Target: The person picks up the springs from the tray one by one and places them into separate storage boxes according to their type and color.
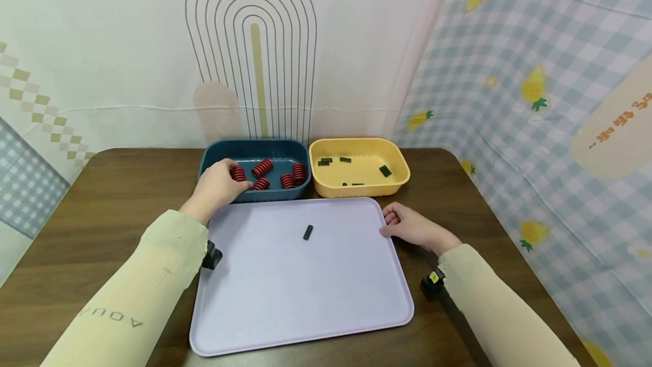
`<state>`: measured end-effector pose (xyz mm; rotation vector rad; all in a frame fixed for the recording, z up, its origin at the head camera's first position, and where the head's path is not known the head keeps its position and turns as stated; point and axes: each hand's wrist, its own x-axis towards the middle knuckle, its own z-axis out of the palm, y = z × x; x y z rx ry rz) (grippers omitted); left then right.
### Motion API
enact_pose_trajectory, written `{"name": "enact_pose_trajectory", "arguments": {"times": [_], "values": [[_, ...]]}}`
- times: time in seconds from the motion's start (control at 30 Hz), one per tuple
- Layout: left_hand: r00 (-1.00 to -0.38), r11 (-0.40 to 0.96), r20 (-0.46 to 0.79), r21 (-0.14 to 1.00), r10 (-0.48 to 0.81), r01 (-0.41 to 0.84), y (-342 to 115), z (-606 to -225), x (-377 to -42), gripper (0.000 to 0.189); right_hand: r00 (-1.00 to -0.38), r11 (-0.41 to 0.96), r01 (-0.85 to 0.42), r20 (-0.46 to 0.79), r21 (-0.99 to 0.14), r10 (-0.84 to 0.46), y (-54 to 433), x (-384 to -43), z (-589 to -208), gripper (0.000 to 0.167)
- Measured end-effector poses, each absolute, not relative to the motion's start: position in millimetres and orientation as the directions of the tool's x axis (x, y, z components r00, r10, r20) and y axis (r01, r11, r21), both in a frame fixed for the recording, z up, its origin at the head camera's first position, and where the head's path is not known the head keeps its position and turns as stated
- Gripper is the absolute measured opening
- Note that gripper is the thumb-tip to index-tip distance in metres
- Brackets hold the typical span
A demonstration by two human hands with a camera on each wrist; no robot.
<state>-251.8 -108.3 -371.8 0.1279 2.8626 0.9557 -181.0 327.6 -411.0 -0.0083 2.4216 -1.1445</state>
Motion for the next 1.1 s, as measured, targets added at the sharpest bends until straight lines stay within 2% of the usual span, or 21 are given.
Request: {"name": "enact_pose_trajectory", "arguments": {"times": [0.33, 0.63, 0.83, 1.1], "values": [[-0.991, 0.786, -0.086, 0.617, 0.106, 0.030, -109, -373, -250, 0.058, -0.898, 0.656, 0.176, -0.393, -0.734, -0.199, 328, -182, -412, 0.042], [-0.991, 0.675, 0.048, 0.728, 0.122, 0.118, -104, -379, -245, 0.049, -0.895, 0.655, 0.171, -0.394, -0.736, -0.210, 326, -182, -412, 0.044], [-0.959, 0.589, 0.160, 0.762, 0.233, 0.270, -84, -369, -228, 0.045, -0.897, 0.662, 0.180, -0.398, -0.727, -0.194, 326, -181, -409, 0.043], [-0.918, 0.587, 0.135, 0.732, 0.374, 0.347, -60, -367, -205, 0.049, -0.896, 0.663, 0.176, -0.397, -0.728, -0.198, 327, -181, -411, 0.044]]}}
